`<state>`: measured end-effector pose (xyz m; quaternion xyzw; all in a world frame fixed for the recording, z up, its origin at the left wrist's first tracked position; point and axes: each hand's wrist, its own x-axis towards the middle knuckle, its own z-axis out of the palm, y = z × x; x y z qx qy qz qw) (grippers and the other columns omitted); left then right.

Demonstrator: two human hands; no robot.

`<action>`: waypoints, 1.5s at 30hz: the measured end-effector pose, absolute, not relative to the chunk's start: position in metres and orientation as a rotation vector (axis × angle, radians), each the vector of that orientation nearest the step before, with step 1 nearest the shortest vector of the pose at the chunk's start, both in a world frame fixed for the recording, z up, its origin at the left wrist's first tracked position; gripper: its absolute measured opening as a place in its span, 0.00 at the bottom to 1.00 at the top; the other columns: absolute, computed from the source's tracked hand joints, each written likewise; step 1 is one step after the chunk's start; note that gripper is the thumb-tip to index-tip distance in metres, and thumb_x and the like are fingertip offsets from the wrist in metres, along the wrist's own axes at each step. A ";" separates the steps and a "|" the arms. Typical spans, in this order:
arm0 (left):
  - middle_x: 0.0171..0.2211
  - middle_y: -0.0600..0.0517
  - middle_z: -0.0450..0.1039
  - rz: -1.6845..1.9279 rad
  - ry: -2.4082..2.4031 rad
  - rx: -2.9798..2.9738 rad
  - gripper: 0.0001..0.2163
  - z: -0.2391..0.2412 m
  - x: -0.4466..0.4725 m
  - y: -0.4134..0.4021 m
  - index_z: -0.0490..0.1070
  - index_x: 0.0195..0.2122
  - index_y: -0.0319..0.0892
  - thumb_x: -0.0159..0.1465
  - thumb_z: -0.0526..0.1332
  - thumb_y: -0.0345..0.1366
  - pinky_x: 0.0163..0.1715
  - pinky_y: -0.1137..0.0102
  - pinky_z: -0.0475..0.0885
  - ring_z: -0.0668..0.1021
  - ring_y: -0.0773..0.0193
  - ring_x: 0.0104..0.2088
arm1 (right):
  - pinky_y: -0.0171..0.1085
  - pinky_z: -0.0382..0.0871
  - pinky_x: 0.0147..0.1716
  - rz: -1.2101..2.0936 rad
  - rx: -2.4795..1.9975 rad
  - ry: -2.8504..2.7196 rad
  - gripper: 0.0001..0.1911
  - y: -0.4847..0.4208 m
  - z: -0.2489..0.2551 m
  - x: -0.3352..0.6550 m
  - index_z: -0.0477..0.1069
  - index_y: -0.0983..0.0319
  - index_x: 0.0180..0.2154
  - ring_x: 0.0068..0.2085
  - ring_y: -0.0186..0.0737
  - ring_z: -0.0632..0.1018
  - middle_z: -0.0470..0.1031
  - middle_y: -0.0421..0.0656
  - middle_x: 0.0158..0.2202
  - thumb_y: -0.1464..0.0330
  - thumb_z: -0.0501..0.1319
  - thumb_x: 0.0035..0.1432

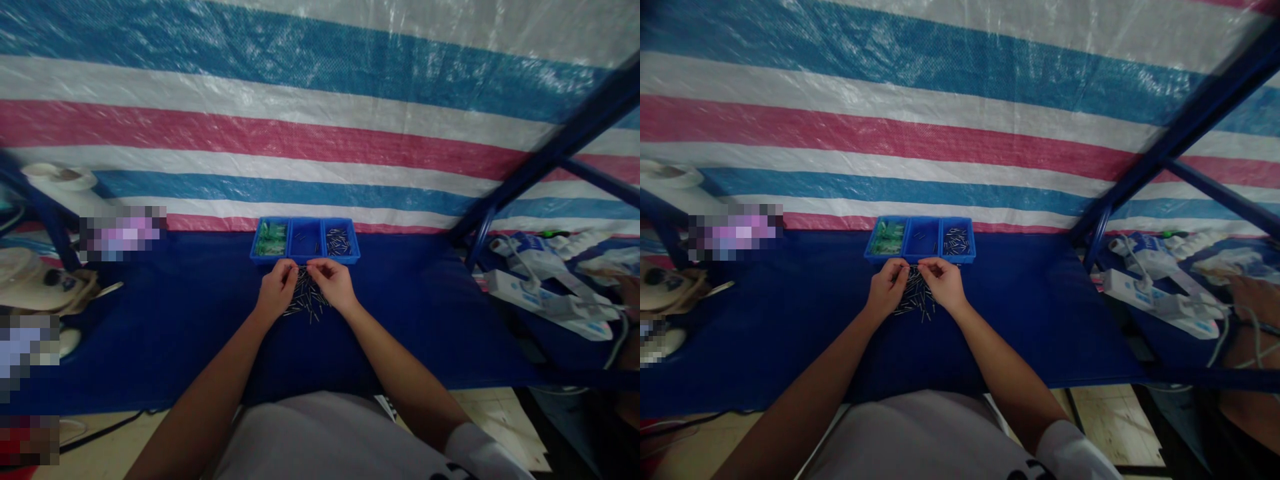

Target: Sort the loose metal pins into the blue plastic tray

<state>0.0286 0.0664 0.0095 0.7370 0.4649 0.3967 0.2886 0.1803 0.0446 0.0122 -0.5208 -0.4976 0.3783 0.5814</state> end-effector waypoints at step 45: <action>0.18 0.60 0.63 1.165 1.235 2.018 0.08 0.008 0.030 0.067 0.70 0.39 0.43 0.64 0.55 0.39 0.23 0.76 0.62 0.66 0.72 0.18 | 0.36 0.71 0.29 0.970 -1.179 -1.068 0.10 0.047 0.010 0.181 0.77 0.61 0.32 0.27 0.37 0.76 0.78 0.42 0.28 0.61 0.66 0.49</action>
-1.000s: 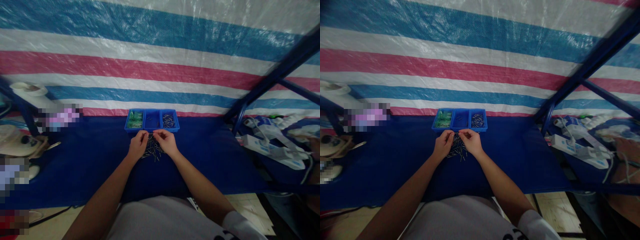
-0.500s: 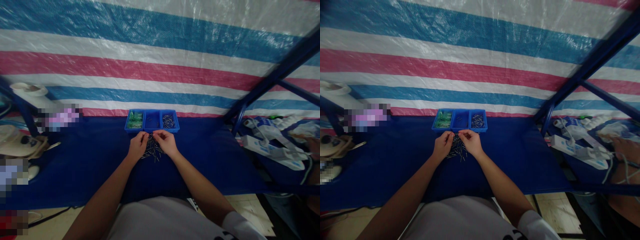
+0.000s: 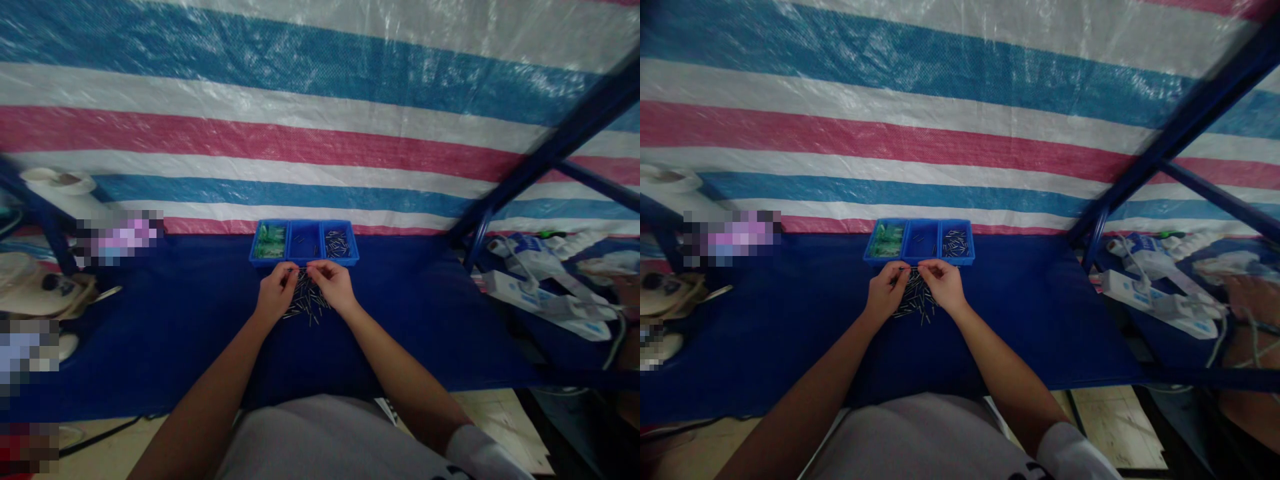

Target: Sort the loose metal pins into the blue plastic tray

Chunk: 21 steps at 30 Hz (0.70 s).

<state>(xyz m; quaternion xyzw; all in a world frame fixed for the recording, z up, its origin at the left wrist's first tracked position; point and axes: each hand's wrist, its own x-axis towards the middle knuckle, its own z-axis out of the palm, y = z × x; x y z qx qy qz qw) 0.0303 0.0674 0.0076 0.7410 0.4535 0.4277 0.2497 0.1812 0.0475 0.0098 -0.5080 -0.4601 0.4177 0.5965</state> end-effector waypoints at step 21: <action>0.23 0.57 0.69 1.094 1.251 2.024 0.11 0.010 0.030 0.068 0.70 0.38 0.42 0.65 0.53 0.42 0.27 0.74 0.64 0.70 0.70 0.22 | 0.37 0.72 0.31 0.949 -1.202 -1.109 0.12 0.045 0.013 0.180 0.77 0.61 0.33 0.29 0.38 0.77 0.79 0.43 0.30 0.60 0.65 0.49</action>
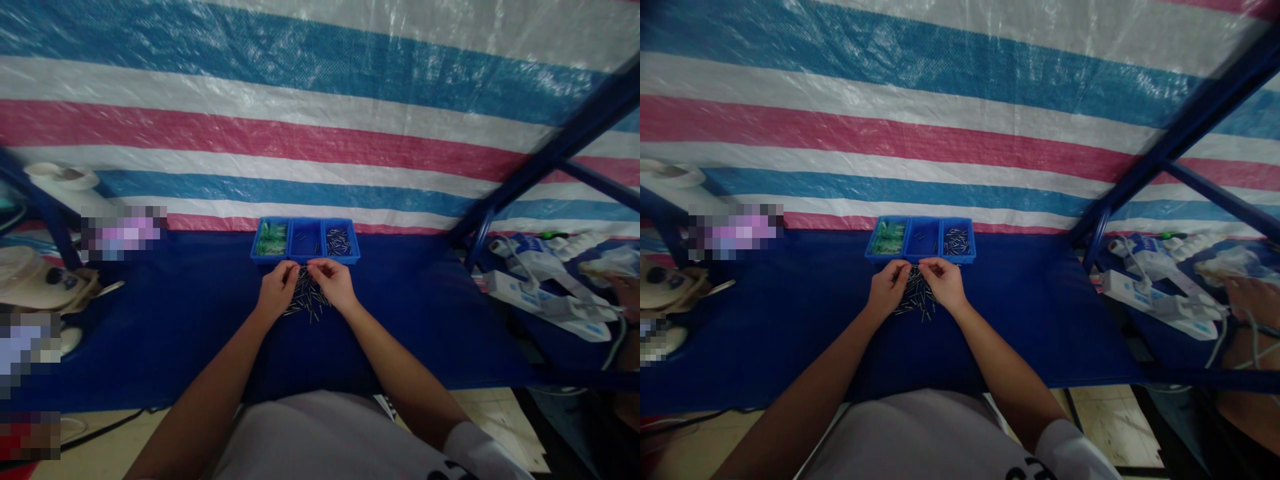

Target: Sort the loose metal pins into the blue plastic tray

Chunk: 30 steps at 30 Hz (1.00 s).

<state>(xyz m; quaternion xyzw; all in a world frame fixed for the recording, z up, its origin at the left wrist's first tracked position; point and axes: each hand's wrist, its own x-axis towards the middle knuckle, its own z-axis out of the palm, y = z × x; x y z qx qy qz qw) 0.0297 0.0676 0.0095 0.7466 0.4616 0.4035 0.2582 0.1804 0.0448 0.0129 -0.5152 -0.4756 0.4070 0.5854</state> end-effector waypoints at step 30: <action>0.18 0.60 0.61 1.098 1.271 2.007 0.08 0.008 0.030 0.067 0.68 0.38 0.43 0.64 0.54 0.40 0.23 0.75 0.61 0.66 0.71 0.18 | 0.37 0.72 0.31 0.933 -1.218 -1.106 0.11 0.045 0.013 0.179 0.77 0.60 0.33 0.29 0.38 0.77 0.78 0.43 0.30 0.61 0.65 0.49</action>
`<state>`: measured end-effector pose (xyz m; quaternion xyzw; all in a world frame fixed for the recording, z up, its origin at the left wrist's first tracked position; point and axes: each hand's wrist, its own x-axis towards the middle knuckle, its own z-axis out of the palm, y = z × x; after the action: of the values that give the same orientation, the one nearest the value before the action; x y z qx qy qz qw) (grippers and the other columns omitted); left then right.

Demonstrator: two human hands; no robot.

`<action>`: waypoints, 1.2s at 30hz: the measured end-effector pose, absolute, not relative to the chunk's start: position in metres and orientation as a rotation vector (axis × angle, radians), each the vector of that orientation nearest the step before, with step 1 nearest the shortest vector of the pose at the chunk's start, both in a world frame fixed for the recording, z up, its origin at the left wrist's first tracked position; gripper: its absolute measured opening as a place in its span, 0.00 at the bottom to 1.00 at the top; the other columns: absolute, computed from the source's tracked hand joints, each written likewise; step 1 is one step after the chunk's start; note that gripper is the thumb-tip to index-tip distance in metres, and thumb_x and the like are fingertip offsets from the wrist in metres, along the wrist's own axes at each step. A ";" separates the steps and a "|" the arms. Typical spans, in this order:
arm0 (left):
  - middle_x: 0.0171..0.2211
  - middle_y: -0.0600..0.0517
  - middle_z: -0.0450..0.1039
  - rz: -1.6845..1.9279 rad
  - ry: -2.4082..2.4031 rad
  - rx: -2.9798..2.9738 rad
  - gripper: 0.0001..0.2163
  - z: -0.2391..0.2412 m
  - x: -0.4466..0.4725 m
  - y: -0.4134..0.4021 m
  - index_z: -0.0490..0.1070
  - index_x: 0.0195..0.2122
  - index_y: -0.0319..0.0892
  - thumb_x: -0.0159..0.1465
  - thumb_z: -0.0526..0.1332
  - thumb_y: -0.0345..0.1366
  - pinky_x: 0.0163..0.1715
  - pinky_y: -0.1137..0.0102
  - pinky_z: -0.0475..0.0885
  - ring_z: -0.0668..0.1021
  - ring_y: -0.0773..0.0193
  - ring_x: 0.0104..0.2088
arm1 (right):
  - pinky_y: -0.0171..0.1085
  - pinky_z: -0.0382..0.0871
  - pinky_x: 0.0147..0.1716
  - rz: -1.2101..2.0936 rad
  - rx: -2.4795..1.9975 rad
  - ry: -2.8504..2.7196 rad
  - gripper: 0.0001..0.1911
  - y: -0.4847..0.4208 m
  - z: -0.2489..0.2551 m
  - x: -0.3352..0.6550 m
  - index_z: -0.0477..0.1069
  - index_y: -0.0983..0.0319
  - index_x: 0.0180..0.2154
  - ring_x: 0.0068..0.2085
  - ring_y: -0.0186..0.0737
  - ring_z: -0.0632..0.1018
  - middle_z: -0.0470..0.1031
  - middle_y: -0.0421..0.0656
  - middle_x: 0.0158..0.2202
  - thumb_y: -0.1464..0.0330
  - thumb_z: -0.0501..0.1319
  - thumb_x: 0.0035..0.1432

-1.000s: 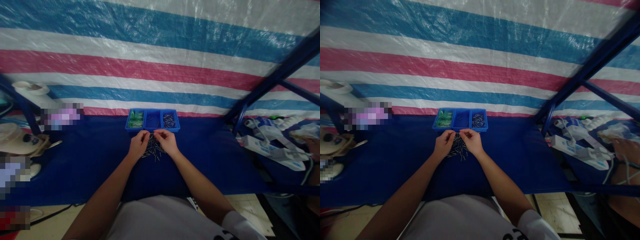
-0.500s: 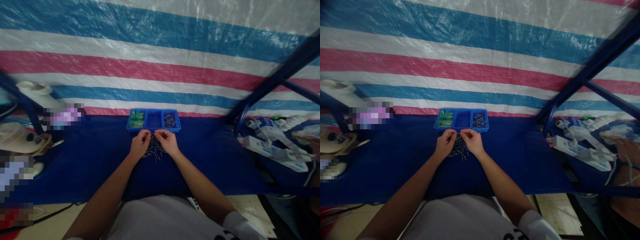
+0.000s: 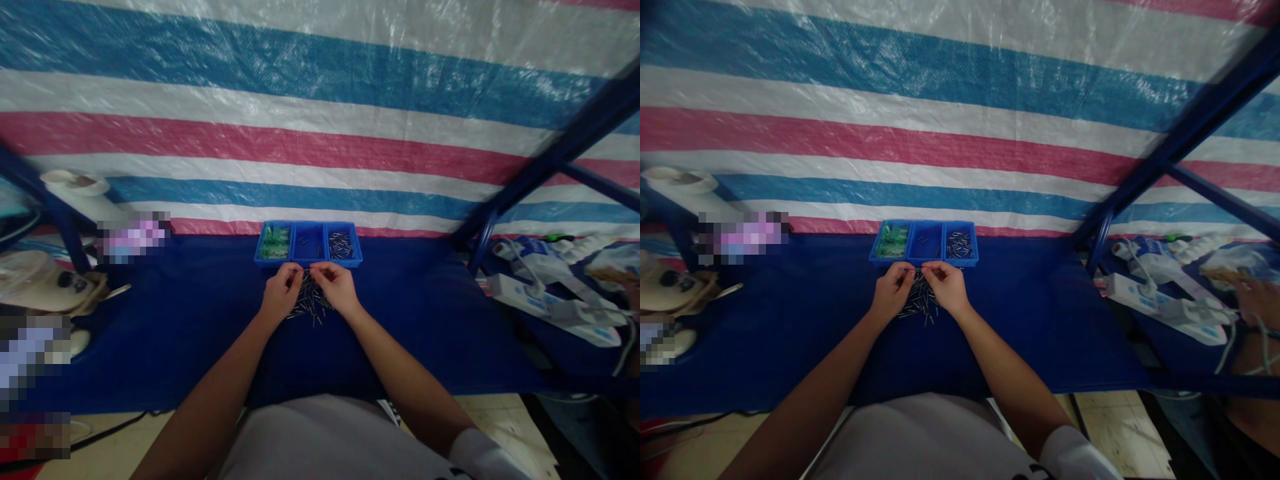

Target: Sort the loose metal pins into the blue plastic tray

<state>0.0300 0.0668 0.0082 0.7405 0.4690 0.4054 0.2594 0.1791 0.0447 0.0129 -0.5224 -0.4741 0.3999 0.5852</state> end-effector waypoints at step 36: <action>0.18 0.60 0.61 1.083 1.248 2.006 0.08 0.009 0.030 0.066 0.67 0.38 0.43 0.65 0.53 0.40 0.22 0.75 0.60 0.66 0.71 0.18 | 0.37 0.70 0.30 0.904 -1.199 -1.154 0.10 0.044 0.012 0.180 0.77 0.61 0.34 0.29 0.39 0.76 0.78 0.43 0.30 0.63 0.65 0.50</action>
<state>0.0302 0.0662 0.0090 0.7436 0.4627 0.4014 0.2681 0.1804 0.0441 0.0121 -0.5139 -0.4945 0.3874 0.5842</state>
